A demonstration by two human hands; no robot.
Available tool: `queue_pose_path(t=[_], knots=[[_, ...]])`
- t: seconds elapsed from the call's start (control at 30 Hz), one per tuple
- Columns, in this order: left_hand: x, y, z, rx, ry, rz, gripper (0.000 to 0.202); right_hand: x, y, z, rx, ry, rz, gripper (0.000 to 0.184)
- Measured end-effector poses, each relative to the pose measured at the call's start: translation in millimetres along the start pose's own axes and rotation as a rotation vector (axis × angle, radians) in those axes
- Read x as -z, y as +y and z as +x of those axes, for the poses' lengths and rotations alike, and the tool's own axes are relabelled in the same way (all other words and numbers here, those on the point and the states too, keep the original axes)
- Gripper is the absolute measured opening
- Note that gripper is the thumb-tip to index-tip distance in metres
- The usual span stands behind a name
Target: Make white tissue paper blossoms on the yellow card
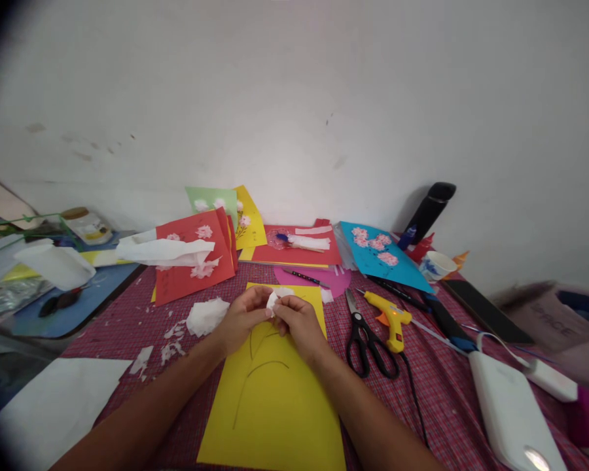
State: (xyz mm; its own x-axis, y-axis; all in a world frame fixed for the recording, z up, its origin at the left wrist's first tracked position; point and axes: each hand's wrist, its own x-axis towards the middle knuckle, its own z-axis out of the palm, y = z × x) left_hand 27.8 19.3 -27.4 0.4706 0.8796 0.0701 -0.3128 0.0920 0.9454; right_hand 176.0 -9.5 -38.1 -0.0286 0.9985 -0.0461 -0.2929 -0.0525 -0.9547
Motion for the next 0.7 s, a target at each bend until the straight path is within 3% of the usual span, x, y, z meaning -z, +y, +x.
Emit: queue_pose_path(t=[0.33,0.7], knots=[[1.2,-2.1,-1.3,0.022,0.072,-0.018,0.018,-2.9,-0.4,-1.6,-0.001,0.013,0.011,0.017],[1.7,-2.4,-1.5,0.078,0.093,-0.057,0.018,-0.2,0.3,-1.1,0.011,0.036,0.012,0.016]])
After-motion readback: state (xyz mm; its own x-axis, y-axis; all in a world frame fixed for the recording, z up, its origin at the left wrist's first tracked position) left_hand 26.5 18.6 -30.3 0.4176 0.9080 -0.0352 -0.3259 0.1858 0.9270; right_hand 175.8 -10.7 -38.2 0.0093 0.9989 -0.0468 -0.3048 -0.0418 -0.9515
